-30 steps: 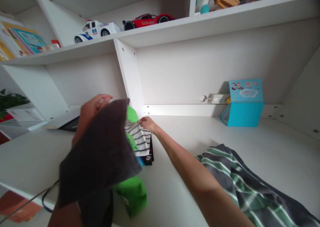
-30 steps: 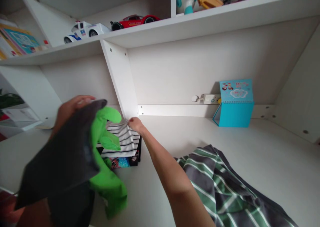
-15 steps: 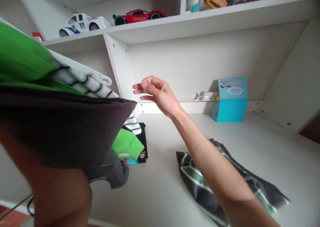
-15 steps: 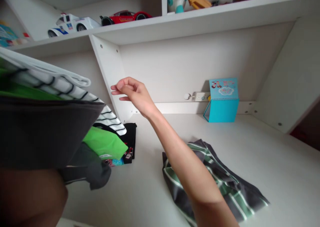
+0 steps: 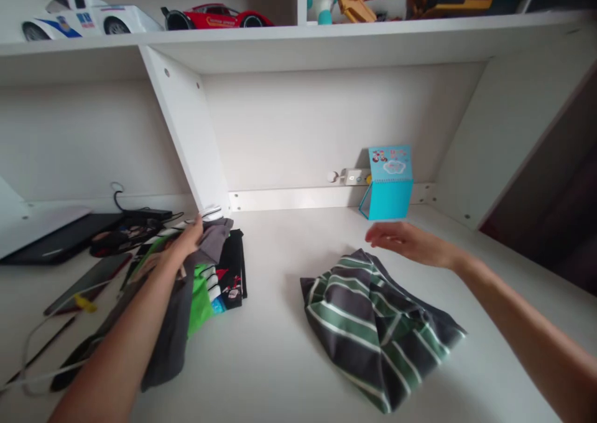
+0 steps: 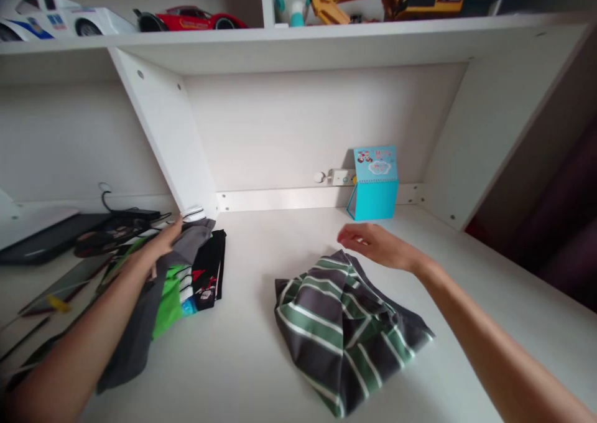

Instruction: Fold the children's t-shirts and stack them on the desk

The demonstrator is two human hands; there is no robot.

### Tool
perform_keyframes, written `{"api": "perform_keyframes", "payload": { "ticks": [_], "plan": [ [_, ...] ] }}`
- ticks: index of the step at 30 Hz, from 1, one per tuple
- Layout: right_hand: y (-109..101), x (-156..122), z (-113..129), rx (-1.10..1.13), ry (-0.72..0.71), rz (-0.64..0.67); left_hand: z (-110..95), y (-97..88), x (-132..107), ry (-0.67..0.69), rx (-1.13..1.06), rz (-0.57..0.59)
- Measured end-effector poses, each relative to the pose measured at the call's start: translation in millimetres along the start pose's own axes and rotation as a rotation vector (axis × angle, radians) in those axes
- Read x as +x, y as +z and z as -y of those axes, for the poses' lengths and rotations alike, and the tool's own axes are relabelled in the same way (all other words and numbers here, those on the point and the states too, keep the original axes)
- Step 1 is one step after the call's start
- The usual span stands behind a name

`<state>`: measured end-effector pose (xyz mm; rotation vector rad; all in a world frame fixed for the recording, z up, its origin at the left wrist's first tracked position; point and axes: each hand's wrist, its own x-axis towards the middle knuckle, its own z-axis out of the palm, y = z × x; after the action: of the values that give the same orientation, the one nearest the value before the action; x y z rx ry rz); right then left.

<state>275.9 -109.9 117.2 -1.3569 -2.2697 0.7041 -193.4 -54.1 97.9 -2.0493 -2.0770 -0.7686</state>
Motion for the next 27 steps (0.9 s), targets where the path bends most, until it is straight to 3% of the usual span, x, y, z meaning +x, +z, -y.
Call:
{"api": "perform_keyframes", "payload": {
  "ticks": [4, 7, 10, 12, 15, 18, 21, 23, 25, 27],
  "plan": [
    [18.3, -36.4, -58.3, -0.144, 0.194, 0.142, 13.3, 23.4, 3.5, -0.095, 0.220, 0.273],
    [35.2, -53.5, -77.5, -0.108, 0.263, 0.210, -13.6, 14.3, 5.6, 0.000, 0.294, 0.355],
    [47.3, -60.5, -84.2, -0.161, 0.323, 0.147, -80.1, 3.7, -5.2, 0.304, 0.123, 0.322],
    [51.8, -62.1, -86.6, -0.222, 0.369, 0.098, -134.6, 9.0, -19.9, 0.516, -0.090, 0.415],
    [53.9, -66.1, -88.1, -0.271, 0.411, 0.095, -206.6, 40.9, -43.9, 0.814, -0.314, 0.607],
    [53.2, -76.1, -87.0, -0.299, 0.446, 0.088, -252.2, 87.3, -59.4, 0.948, -0.359, 0.711],
    [54.2, -90.0, -86.2, -0.320, 0.454, 0.077, -272.5, 126.1, -63.9, 0.859, -0.241, 0.735],
    [57.3, -97.9, -86.6, -0.326, 0.431, 0.068, -276.3, 140.8, -63.5, 0.797, -0.223, 0.724],
    [61.9, -102.1, -86.4, -0.318, 0.388, 0.065, -275.2, 145.0, -61.6, 0.771, -0.301, 0.717],
    [65.8, -102.1, -84.8, -0.293, 0.328, 0.076, -271.0, 138.0, -57.8, 0.754, -0.427, 0.715]
  ]
}}
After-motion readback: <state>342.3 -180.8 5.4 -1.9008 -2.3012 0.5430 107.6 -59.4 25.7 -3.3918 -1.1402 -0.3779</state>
